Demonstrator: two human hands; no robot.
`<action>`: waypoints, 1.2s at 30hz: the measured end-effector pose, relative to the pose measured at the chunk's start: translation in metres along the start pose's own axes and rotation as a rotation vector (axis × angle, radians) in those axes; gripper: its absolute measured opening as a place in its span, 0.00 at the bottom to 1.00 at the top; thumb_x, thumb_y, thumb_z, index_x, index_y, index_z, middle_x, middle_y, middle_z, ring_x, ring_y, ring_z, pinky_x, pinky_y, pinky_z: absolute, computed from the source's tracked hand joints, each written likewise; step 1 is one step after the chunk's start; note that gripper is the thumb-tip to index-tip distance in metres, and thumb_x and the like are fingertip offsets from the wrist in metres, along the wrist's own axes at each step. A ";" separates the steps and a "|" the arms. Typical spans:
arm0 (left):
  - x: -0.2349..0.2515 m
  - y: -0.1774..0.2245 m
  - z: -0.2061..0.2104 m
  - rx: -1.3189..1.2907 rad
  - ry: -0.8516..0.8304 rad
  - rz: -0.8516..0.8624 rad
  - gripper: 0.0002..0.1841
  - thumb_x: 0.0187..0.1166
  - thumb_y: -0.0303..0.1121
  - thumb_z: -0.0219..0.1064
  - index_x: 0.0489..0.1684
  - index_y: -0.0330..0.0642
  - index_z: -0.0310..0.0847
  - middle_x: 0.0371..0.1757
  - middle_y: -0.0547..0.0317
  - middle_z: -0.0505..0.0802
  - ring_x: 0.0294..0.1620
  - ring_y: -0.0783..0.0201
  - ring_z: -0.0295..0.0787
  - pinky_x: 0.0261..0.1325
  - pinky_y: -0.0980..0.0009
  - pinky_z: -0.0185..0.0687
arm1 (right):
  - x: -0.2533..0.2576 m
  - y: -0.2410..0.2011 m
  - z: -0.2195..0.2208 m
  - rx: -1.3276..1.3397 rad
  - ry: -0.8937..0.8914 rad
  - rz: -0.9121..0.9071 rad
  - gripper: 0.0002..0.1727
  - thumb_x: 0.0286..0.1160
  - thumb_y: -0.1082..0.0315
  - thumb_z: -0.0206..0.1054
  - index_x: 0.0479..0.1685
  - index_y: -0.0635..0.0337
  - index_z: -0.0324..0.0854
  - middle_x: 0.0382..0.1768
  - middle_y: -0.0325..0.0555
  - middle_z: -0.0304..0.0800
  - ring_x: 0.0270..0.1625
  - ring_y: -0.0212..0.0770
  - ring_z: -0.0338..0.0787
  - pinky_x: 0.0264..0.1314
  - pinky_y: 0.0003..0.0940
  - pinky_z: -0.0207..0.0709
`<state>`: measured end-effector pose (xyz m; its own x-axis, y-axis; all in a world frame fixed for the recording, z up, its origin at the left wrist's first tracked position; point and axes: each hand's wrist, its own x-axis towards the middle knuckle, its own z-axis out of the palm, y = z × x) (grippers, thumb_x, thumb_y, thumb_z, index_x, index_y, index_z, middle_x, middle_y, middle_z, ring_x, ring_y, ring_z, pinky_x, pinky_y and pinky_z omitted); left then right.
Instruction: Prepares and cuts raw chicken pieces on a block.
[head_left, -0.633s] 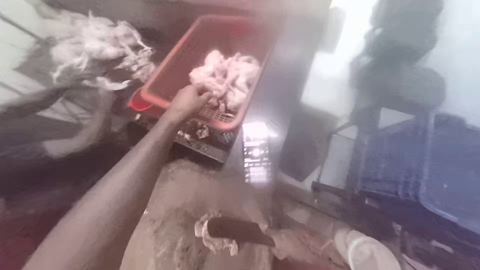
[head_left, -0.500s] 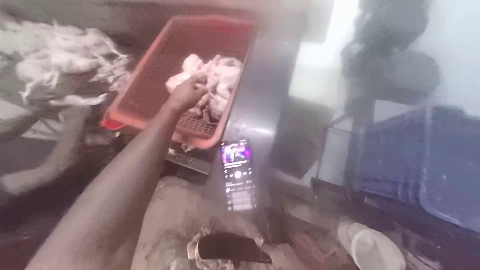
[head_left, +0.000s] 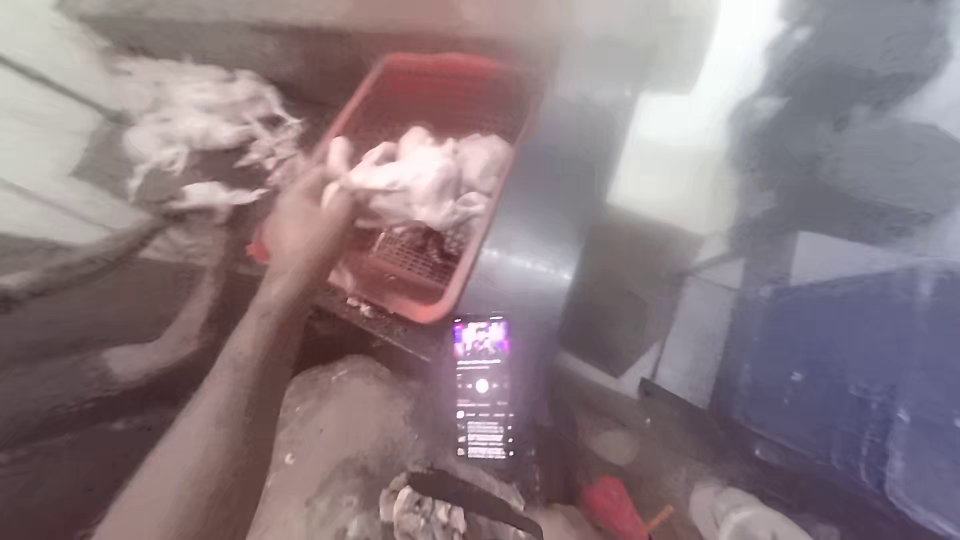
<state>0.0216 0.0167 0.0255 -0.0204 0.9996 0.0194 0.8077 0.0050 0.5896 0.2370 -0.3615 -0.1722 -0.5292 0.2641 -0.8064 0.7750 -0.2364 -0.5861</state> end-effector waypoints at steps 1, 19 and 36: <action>-0.033 -0.013 -0.029 -0.004 0.087 0.009 0.16 0.85 0.47 0.62 0.59 0.47 0.81 0.36 0.58 0.87 0.29 0.67 0.82 0.33 0.61 0.83 | 0.023 0.023 0.022 0.025 0.102 -0.107 0.28 0.84 0.51 0.63 0.78 0.55 0.76 0.66 0.60 0.88 0.68 0.61 0.87 0.69 0.65 0.78; -0.462 -0.199 -0.138 0.188 -0.165 -0.508 0.19 0.91 0.49 0.56 0.67 0.55 0.87 0.58 0.56 0.94 0.59 0.55 0.92 0.66 0.46 0.83 | 0.064 0.018 0.030 -0.304 0.271 -0.161 0.29 0.88 0.46 0.57 0.67 0.63 0.83 0.49 0.64 0.92 0.54 0.61 0.92 0.64 0.65 0.79; -0.755 -0.406 -0.031 -1.033 -0.032 -1.084 0.32 0.94 0.57 0.39 0.58 0.40 0.85 0.41 0.54 0.96 0.41 0.57 0.95 0.47 0.58 0.91 | 0.057 -0.024 0.278 -0.214 0.266 -0.298 0.31 0.94 0.46 0.40 0.64 0.58 0.82 0.43 0.47 0.90 0.47 0.41 0.90 0.59 0.45 0.84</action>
<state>-0.3096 -0.7407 -0.2032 -0.2970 0.5240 -0.7982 -0.3524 0.7168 0.6017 0.0925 -0.6006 -0.2261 -0.6548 0.5290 -0.5398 0.6708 0.0778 -0.7376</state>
